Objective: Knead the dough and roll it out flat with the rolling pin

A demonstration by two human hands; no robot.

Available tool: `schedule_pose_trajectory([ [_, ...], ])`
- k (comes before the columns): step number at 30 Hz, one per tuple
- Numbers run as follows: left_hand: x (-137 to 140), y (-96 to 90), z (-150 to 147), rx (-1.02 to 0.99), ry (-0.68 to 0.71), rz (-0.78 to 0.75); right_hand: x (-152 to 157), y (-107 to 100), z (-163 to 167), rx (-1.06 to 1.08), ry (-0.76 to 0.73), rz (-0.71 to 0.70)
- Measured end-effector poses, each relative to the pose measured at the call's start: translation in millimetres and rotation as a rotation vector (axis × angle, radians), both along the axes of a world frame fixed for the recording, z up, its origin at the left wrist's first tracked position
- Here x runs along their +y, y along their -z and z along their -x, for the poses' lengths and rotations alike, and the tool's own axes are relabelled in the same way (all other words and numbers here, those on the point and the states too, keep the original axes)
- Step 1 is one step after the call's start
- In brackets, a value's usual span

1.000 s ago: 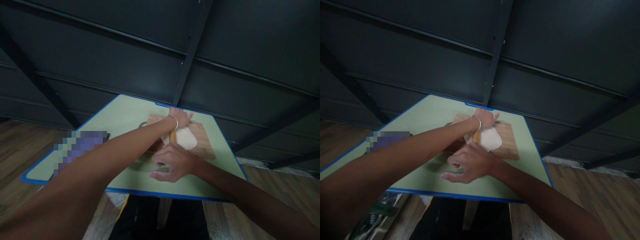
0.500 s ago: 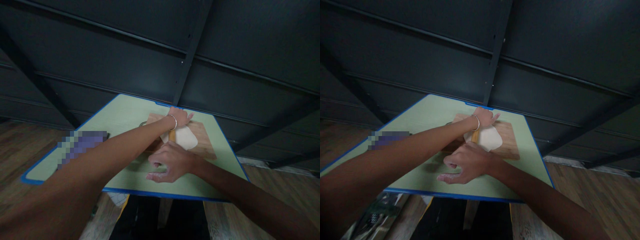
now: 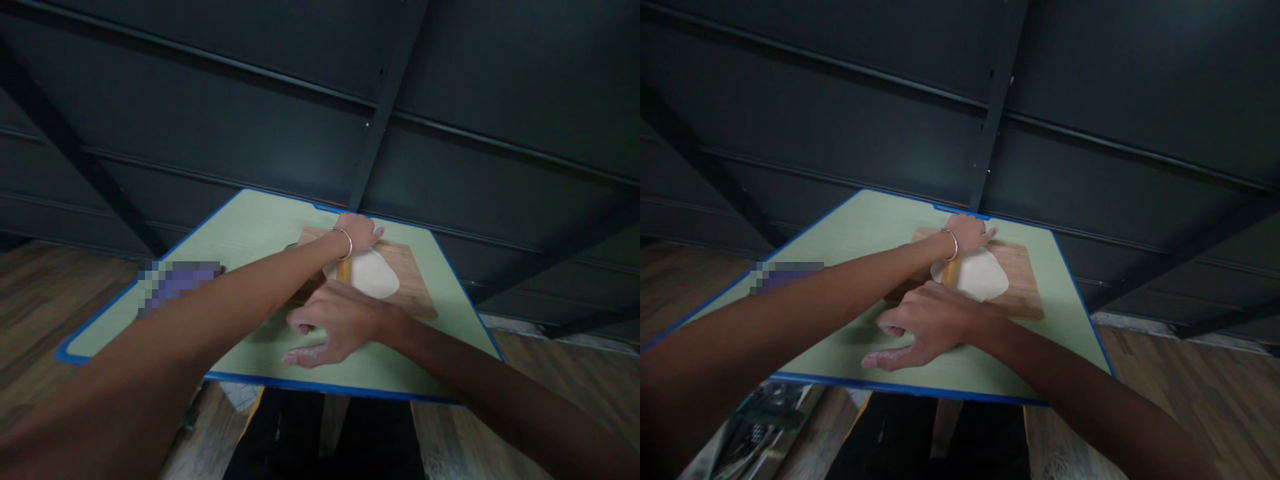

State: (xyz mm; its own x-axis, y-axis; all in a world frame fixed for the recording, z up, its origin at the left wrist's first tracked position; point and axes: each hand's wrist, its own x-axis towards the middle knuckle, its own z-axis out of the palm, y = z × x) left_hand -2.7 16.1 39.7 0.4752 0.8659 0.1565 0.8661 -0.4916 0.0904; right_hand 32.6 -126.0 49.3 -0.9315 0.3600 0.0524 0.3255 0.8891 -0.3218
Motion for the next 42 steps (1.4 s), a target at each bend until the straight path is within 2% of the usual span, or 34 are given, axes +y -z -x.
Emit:
schedule_pose_trajectory([
  [7, 0.7, -0.6, 0.5, -0.031, -0.033, 0.008, -4.2, 32.0, -6.6, 0.298, 0.164, -0.137],
  [11, 2.9, 1.0, 2.1, -0.028, -0.041, 0.004, -4.8, 40.1, -12.1, 0.361, 0.146, -0.145],
  [19, 9.8, -0.6, -3.8, 0.065, 0.049, 0.04, -0.6, 14.3, -8.8, 0.138, 0.036, -0.015],
  [24, 13.2, -2.6, 2.4, -0.007, -0.014, 0.041, 1.1, 2.0, -2.8, 0.029, 0.002, 0.028],
  [27, 12.9, -2.3, 7.1, -0.026, 0.004, 0.034, 2.1, 0.6, 1.5, 0.004, -0.003, 0.052],
  [34, 14.7, 3.2, 7.9, -0.044, -0.038, 0.004, 4.1, -1.0, 7.5, -0.035, -0.017, 0.037],
  [42, 16.3, 6.0, 19.5, -0.025, -0.062, -0.032, 6.4, -11.2, 19.2, -0.139, -0.116, -0.024],
])
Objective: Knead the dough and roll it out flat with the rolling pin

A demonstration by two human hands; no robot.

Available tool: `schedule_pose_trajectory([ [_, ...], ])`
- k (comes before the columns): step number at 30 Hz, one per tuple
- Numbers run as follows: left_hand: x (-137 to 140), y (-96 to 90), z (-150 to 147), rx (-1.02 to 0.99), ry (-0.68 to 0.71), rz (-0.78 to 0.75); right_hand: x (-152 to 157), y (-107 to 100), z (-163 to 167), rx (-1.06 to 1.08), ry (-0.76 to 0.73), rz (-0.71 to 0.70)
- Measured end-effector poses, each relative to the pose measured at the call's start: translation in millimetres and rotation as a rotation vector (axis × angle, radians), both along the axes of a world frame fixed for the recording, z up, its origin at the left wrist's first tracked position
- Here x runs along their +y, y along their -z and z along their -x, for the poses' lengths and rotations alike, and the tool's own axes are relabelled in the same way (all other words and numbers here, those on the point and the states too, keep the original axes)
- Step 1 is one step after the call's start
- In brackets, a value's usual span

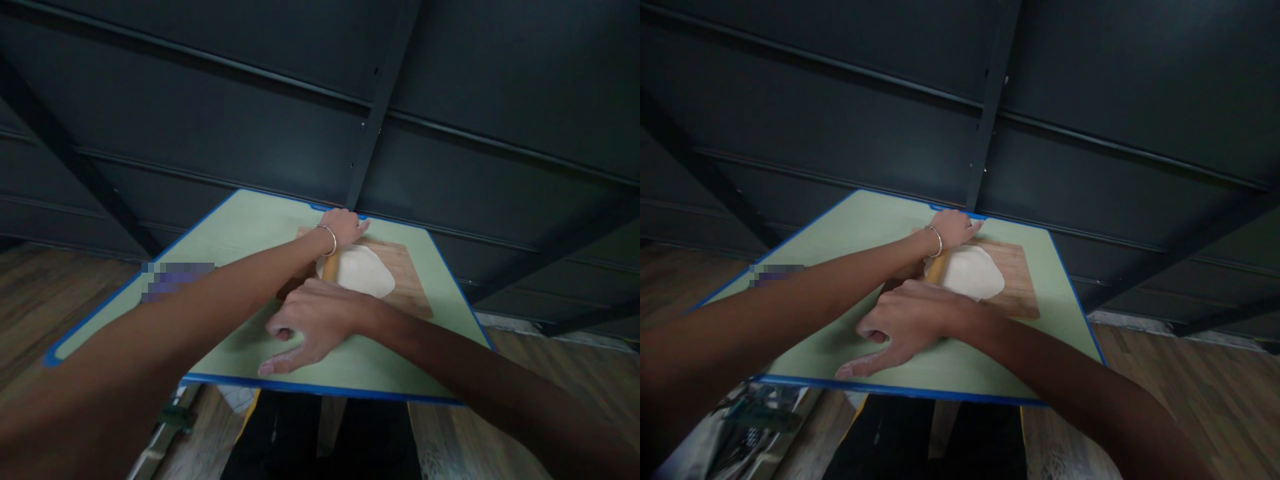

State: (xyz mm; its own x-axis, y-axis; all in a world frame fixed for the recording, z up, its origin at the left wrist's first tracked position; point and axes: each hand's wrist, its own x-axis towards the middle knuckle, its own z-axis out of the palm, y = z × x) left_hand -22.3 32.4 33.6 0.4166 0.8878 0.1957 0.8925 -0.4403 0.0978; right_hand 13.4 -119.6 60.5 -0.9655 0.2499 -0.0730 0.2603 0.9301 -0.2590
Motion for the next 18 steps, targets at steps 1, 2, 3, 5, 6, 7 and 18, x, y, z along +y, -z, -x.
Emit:
schedule_pose_trajectory([
  [1, -0.8, -0.5, 1.6, 0.006, -0.003, -0.003, 0.3, -0.3, 1.9, 0.009, -0.011, -0.002],
  [2, -1.9, -1.3, 3.0, 0.015, -0.003, -0.005, 0.5, 0.4, 3.5, 0.023, -0.018, -0.004],
  [3, -3.2, -2.1, 4.0, 0.024, -0.001, -0.007, 0.6, 2.3, 4.9, 0.04, -0.018, -0.007],
  [5, -5.9, -3.9, 5.1, 0.045, 0.009, -0.005, -0.2, 10.6, 6.0, 0.102, 0.032, -0.023],
  [6, -7.2, -4.8, 5.4, 0.054, 0.012, -0.004, -1.1, 16.7, 5.5, 0.154, 0.088, -0.041],
  [7, -8.4, -5.6, 5.6, 0.062, 0.011, -0.002, -2.3, 23.8, 4.2, 0.221, 0.16, -0.063],
  [18, -8.1, -5.7, 14.0, 0.099, -0.038, -0.003, -4.7, 52.1, -12.5, 0.579, 0.206, -0.095],
])
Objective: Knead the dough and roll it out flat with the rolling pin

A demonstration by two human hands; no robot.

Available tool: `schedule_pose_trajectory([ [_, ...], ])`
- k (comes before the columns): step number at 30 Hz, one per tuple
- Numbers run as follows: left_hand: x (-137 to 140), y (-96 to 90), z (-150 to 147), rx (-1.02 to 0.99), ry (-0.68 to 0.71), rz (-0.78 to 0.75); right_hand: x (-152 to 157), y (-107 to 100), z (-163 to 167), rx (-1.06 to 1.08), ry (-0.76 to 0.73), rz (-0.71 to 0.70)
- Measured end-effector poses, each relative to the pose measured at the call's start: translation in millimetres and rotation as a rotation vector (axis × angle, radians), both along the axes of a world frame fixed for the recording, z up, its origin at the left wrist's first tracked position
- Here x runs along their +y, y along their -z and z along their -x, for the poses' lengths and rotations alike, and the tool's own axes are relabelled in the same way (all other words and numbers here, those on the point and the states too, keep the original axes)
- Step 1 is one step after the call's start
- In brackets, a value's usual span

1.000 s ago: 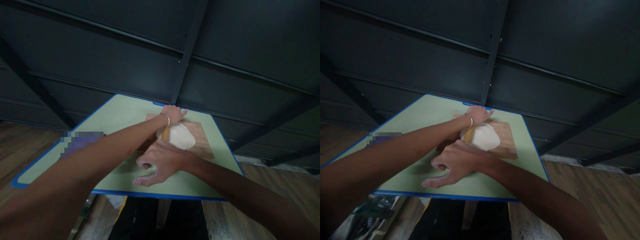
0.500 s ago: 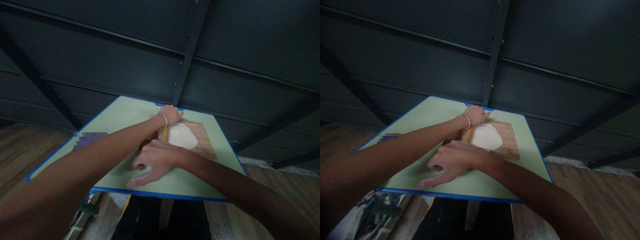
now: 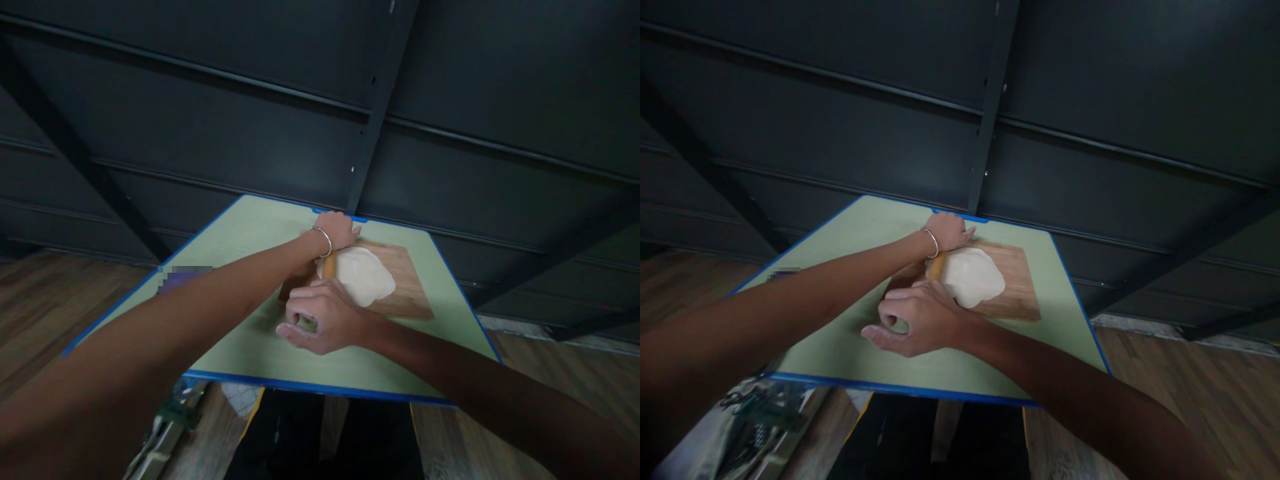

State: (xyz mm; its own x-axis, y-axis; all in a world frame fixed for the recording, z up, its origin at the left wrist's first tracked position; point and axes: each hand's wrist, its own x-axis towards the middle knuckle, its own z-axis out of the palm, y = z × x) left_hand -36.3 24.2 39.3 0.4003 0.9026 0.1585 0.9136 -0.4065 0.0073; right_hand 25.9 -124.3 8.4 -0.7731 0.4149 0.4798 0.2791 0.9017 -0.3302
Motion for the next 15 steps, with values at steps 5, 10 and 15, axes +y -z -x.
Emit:
schedule_pose_trajectory([
  [5, -0.3, -0.3, -0.9, -0.009, 0.026, -0.005, -0.7, -13.2, 3.0, -0.178, 0.006, 0.035],
  [10, 2.5, 0.3, -1.2, 0.02, 0.041, -0.001, 0.6, -23.0, 6.3, -0.324, -0.046, 0.043],
  [15, -1.3, -4.4, -2.0, 0.065, 0.095, -0.005, 2.2, -30.3, 13.4, -0.428, -0.077, 0.048],
])
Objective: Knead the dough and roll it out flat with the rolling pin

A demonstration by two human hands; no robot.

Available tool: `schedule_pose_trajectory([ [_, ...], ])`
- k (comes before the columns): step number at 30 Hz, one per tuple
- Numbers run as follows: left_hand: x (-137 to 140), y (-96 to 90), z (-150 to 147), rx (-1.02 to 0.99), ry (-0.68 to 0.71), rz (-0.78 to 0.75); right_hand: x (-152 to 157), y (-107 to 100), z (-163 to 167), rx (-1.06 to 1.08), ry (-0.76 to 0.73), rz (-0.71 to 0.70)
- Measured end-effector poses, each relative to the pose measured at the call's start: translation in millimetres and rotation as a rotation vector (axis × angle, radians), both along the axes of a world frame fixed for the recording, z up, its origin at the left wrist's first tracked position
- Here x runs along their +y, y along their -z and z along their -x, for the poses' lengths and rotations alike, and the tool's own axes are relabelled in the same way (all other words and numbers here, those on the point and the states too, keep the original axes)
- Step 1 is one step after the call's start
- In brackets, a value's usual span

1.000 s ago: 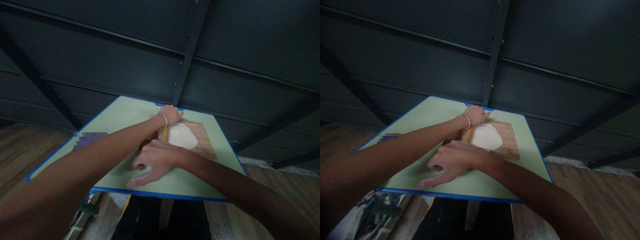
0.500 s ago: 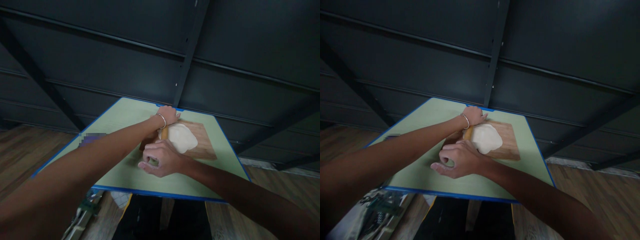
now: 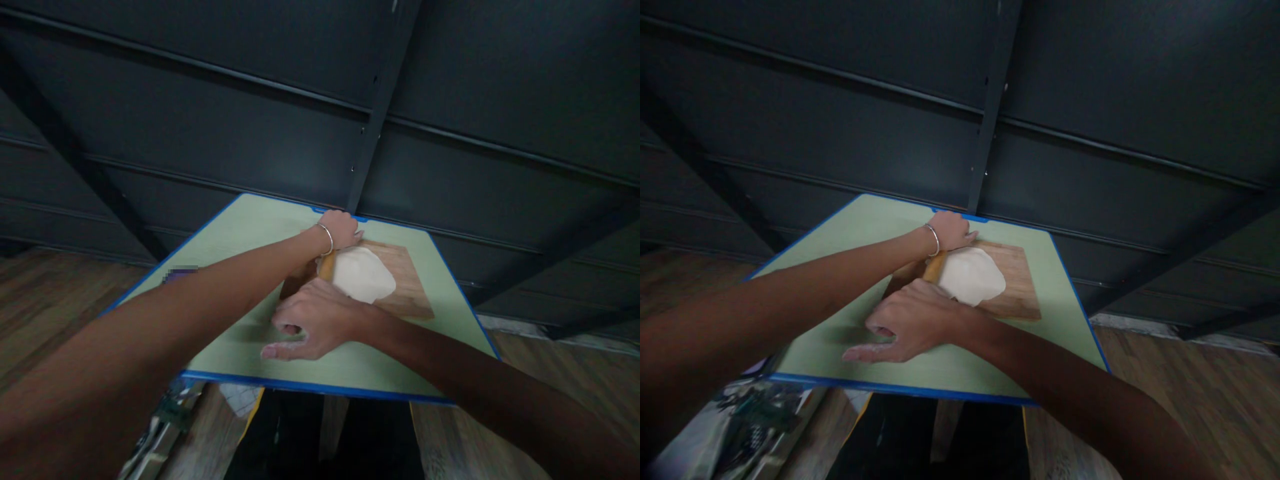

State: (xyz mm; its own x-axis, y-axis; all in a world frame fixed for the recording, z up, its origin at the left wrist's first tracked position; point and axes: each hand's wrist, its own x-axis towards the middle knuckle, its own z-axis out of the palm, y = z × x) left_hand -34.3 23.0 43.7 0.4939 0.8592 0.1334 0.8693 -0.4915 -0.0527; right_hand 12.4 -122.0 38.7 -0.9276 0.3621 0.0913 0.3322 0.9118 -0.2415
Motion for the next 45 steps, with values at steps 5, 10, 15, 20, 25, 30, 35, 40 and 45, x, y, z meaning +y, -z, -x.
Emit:
schedule_pose_trajectory([
  [5, 1.5, -0.9, -1.7, 0.029, 0.043, 0.044, -2.3, -11.1, 3.5, -0.062, -0.026, 0.014],
  [10, 6.9, 3.8, -1.7, 0.031, 0.022, 0.053, -0.5, -12.2, 3.6, -0.055, 0.003, 0.096],
  [15, 10.0, 7.7, 1.7, 0.027, -0.014, 0.039, 9.1, -6.3, 1.5, 0.032, -0.052, 0.229],
  [20, 12.5, 9.0, 7.4, 0.032, -0.051, 0.021, 12.8, -5.7, 1.5, 0.065, -0.041, 0.289],
  [25, 12.9, 9.7, 13.7, 0.006, -0.054, 0.019, 11.8, -6.4, 6.3, 0.062, -0.021, 0.257],
  [30, 10.8, 9.2, 23.5, -0.008, -0.045, 0.002, 9.4, -11.2, 15.0, 0.017, -0.026, 0.23],
  [35, 8.1, 8.8, 39.7, -0.003, -0.073, -0.013, 10.1, -15.1, 30.9, -0.01, -0.024, 0.258],
  [40, 6.3, 10.1, 49.6, -0.015, -0.094, -0.024, 14.9, -14.3, 44.3, -0.014, -0.074, 0.305],
  [45, 6.9, 10.8, 46.3, -0.042, -0.083, -0.023, 14.6, -13.2, 40.8, 0.004, -0.08, 0.272],
])
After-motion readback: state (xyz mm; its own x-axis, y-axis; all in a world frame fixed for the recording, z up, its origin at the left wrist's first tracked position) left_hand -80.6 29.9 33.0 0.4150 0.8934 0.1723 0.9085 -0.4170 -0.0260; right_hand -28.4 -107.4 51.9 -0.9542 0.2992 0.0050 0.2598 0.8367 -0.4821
